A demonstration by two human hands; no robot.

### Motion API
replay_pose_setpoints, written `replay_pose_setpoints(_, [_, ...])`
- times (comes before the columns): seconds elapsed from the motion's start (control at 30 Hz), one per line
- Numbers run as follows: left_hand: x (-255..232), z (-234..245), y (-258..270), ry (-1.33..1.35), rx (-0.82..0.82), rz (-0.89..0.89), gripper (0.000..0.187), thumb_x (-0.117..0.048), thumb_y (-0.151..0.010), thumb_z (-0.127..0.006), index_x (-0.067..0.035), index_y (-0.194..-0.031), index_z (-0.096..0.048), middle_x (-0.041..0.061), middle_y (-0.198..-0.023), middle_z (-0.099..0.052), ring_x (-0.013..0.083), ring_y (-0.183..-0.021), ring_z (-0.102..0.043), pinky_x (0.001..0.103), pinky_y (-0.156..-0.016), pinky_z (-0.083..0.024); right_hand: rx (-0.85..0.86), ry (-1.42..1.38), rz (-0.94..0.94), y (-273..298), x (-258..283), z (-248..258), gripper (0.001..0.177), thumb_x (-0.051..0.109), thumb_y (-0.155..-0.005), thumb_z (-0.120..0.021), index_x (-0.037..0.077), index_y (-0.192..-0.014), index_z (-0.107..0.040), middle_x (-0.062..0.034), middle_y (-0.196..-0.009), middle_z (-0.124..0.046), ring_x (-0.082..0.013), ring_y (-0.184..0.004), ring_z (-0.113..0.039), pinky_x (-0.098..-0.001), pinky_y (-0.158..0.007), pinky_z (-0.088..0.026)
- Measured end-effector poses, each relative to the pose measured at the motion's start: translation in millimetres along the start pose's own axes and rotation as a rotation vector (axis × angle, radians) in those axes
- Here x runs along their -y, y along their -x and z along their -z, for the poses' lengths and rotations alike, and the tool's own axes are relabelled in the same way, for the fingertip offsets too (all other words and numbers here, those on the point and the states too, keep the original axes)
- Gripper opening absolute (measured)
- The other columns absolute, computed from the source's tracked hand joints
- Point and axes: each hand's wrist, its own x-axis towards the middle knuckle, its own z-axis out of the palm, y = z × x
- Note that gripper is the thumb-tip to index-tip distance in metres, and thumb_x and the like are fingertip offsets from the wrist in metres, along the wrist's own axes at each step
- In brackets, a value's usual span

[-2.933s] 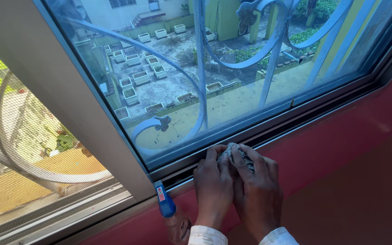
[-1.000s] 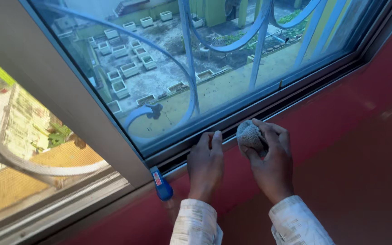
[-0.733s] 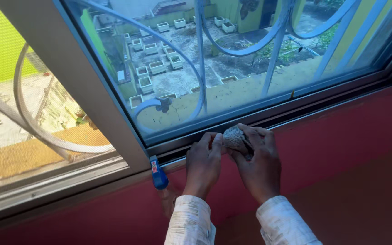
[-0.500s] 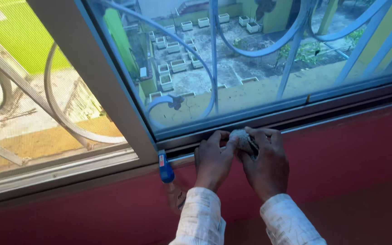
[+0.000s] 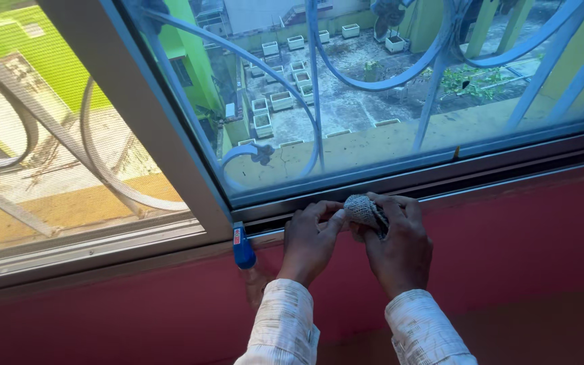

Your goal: The person cleans a window using a spray bottle and a cloth. They spray the window surface and wipe it with the cloth, focusing on the frame and glass areas.

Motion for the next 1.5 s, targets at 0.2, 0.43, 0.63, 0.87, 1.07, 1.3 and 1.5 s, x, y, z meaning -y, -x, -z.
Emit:
replay_pose_setpoints(0.2, [-7.0,-3.4,10.3,-0.199,-0.002,-0.063,0.023,-0.022,-0.089,-0.067,-0.02,-0.108,-0.079,0.008,-0.107,-0.069,0.0316,-0.107,-0.06,0.046,-0.097,-0.047,0.066,-0.034,-0.076,-6.0,-3.8,4.6,0.057,0.022,-0.07,-0.089,0.022,-0.122,-0.065,-0.009,-0.123,-0.06,-0.0347,-0.104,-0.068,-0.0481,-0.084,-0.057])
replay_pose_setpoints(0.43, [-18.4,-9.9,7.6,-0.384,-0.038,-0.149,0.016,-0.019,-0.084,-0.072,-0.017,-0.099,-0.078,0.005,-0.103,-0.068,0.0305,-0.107,-0.059,0.046,-0.093,-0.046,-0.049,-0.13,-0.003,1.1,-40.1,30.9,0.056,0.015,-0.071,-0.088,0.02,-0.122,-0.066,-0.0094,-0.122,-0.063,-0.034,-0.111,-0.067,-0.0453,-0.089,-0.056])
replay_pose_setpoints(0.63, [-16.3,-13.9,-9.9,-0.43,0.023,-0.091,0.009,-0.019,-0.086,-0.072,-0.014,-0.091,-0.078,0.006,-0.1,-0.069,0.0285,-0.105,-0.062,0.045,-0.092,-0.049,-0.039,-0.174,-0.06,13.5,-38.7,35.5,0.057,0.014,-0.072,-0.087,0.019,-0.124,-0.064,-0.0106,-0.124,-0.061,-0.0326,-0.11,-0.067,-0.0434,-0.089,-0.058])
replay_pose_setpoints(0.87, [-5.2,-10.9,-10.4,-0.16,-0.015,-0.097,0.008,-0.018,-0.085,-0.073,-0.011,-0.087,-0.077,0.008,-0.092,-0.069,0.0305,-0.098,-0.062,0.044,-0.087,-0.049,-0.018,-0.159,-0.166,5.6,-7.6,21.5,0.053,0.022,-0.074,-0.088,0.022,-0.122,-0.065,-0.0082,-0.121,-0.06,-0.0311,-0.106,-0.069,-0.0435,-0.086,-0.059])
replay_pose_setpoints(1.07, [-3.2,-14.9,-3.0,-0.121,-0.082,-0.175,0.004,-0.012,-0.083,-0.074,-0.009,-0.085,-0.074,0.008,-0.087,-0.068,0.0316,-0.091,-0.061,0.046,-0.082,-0.048,0.031,-0.085,-0.187,7.3,7.3,7.9,0.054,0.018,-0.074,-0.085,0.023,-0.122,-0.062,-0.0064,-0.125,-0.056,-0.0323,-0.104,-0.069,-0.045,-0.08,-0.059])
replay_pose_setpoints(1.3, [0.1,-16.0,-4.1,-0.131,-0.124,-0.229,0.004,-0.012,-0.083,-0.073,-0.009,-0.085,-0.074,0.008,-0.086,-0.067,0.0327,-0.089,-0.06,0.047,-0.079,-0.046,-0.015,-0.059,-0.022,1.5,-3.8,-2.0,0.05,0.007,-0.073,-0.081,0.021,-0.119,-0.067,-0.006,-0.125,-0.063,-0.0329,-0.108,-0.068,-0.0454,-0.084,-0.057])
replay_pose_setpoints(1.5, [4.4,-18.2,-2.4,-0.142,-0.147,-0.268,0.004,-0.014,-0.085,-0.075,-0.01,-0.084,-0.074,0.008,-0.085,-0.068,0.0328,-0.09,-0.06,0.048,-0.081,-0.045,-0.066,-0.129,0.138,1.5,-14.7,-1.7,0.054,0.0,-0.071,-0.079,0.015,-0.122,-0.068,-0.0079,-0.128,-0.069,-0.032,-0.116,-0.067,-0.043,-0.094,-0.054])
